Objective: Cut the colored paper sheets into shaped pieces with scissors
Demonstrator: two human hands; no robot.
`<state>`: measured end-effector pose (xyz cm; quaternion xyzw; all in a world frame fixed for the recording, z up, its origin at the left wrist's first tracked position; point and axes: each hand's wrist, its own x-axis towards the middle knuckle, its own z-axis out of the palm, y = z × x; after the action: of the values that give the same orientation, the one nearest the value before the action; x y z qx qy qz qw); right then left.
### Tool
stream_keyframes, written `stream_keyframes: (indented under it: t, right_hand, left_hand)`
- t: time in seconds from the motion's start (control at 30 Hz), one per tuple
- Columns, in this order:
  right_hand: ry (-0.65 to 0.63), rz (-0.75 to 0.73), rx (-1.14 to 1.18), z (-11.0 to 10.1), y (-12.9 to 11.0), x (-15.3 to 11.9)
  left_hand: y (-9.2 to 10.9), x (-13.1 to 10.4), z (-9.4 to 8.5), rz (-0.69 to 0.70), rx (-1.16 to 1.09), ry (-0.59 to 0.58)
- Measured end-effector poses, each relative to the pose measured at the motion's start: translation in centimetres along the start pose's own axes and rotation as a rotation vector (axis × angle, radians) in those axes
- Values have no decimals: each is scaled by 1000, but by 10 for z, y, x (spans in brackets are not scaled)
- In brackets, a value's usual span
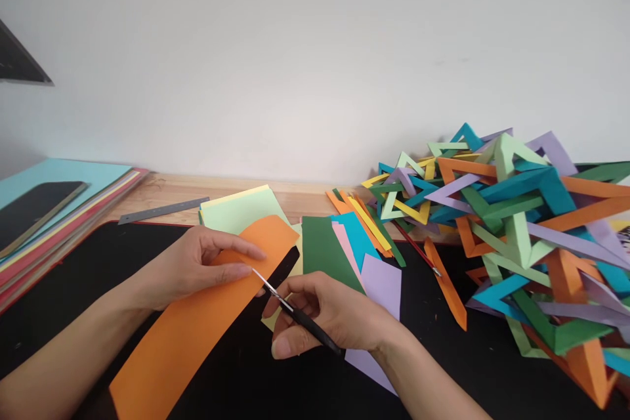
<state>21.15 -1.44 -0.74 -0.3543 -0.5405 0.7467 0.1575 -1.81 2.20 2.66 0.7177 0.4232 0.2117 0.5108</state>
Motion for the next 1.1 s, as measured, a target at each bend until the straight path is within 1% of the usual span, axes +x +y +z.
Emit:
stream_keyframes:
  t: [0.17,0.4,0.6,0.93,1.1]
  right_hand:
    - [0,9,5,1,0,0]
    - [-10,-16,-5,0,2,1]
    - [-35,2,41,0,2,2]
    - [-29,-15,5,0,2,1]
    - [-10,-25,-25,0,2,2]
  left_hand:
    - [1,-2,0,5,18,4]
    - [3,-1,0,-6,37,5]
    - [4,-3,0,2,46,4]
    - [4,-4,0,1,23,2]
    - [3,-4,0,-35,47,7]
